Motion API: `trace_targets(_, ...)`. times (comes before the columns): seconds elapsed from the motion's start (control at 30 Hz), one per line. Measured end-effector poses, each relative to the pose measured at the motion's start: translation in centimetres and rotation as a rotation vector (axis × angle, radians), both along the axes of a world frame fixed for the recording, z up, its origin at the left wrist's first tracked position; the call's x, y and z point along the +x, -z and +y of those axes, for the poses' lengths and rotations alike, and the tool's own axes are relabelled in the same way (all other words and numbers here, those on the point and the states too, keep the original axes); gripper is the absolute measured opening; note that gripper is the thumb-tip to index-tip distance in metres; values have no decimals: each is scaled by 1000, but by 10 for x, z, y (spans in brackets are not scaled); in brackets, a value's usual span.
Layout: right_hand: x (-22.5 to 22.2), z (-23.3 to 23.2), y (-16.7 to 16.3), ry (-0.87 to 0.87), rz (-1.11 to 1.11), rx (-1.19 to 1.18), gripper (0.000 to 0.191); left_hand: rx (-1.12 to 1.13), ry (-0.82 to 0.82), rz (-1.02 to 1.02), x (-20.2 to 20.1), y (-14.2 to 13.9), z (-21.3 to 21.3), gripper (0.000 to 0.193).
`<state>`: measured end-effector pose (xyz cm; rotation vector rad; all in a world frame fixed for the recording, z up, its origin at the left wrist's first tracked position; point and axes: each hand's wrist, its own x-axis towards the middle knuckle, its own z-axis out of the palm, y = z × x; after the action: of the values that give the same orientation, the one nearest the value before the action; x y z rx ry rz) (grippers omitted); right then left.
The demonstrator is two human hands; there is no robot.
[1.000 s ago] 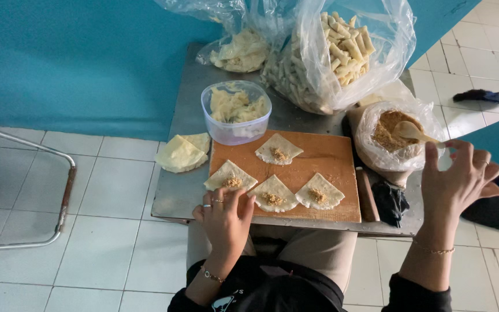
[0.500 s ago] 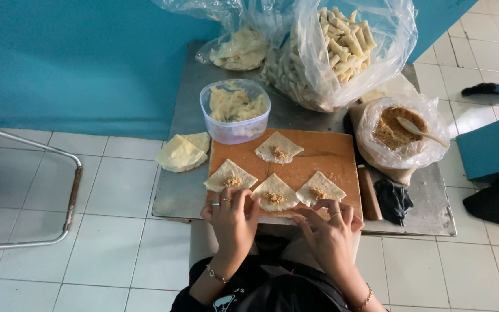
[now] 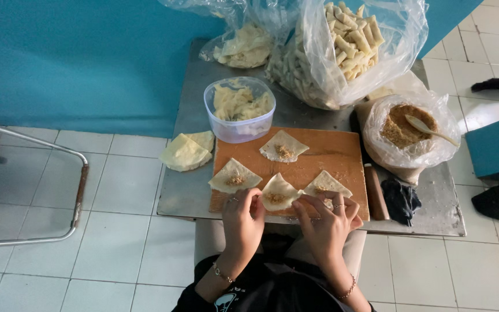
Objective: The person sits at a small metal table and cuts flattened dough sheets into triangular wrappers on a wooden board. They spoon brown filling from a covered bowl onto each wrapper, then fold and pinch the wrappers closed into filled pastries, setting finished ones aside.
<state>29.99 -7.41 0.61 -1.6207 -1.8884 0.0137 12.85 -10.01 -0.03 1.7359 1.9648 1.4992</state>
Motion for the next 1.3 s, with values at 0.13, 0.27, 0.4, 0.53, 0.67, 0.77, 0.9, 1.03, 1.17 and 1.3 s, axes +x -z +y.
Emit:
trace_targets(0.13, -7, 0, 2, 51, -23, 17, 21, -19, 26, -51, 0, 0, -4, 27)
trace_targets(0.27, -14, -3, 1, 63, -4, 57, 19, -33, 39, -60, -1, 2, -4, 33)
trace_targets(0.4, -17, -6, -2, -6, 21, 118, 15, 71, 19, 30, 6, 4, -1, 36)
trace_targets(0.53, -21, -4, -3, -83, 40, 129, 11, 108, 67, 52, 10, 6, 4, 32)
trace_targets(0.67, -24, 0, -2, -159, 29, 162, 13, 93, 162, 88, 5, 4, 7, 29)
trace_targets(0.77, -23, 1, -4, -237, 19, 82, 15, 61, 283, 76, -4, -4, 2, 34)
trace_targets(0.9, -13, 5, -11, -367, -46, -15, 24, 1, 494, 175, -31, -14, 0, 50)
trace_targets(1.03, 1, 16, -19, -536, -36, -60, 37, 16, 591, 356, -45, -16, 5, 56)
trace_targets(1.17, 7, 30, -23, -632, -6, -81, 37, 139, 617, 543, -46, -13, 15, 46)
trace_targets(1.3, 10, 35, -21, -696, 5, -34, 32, 209, 624, 617, -49, -11, 16, 40)
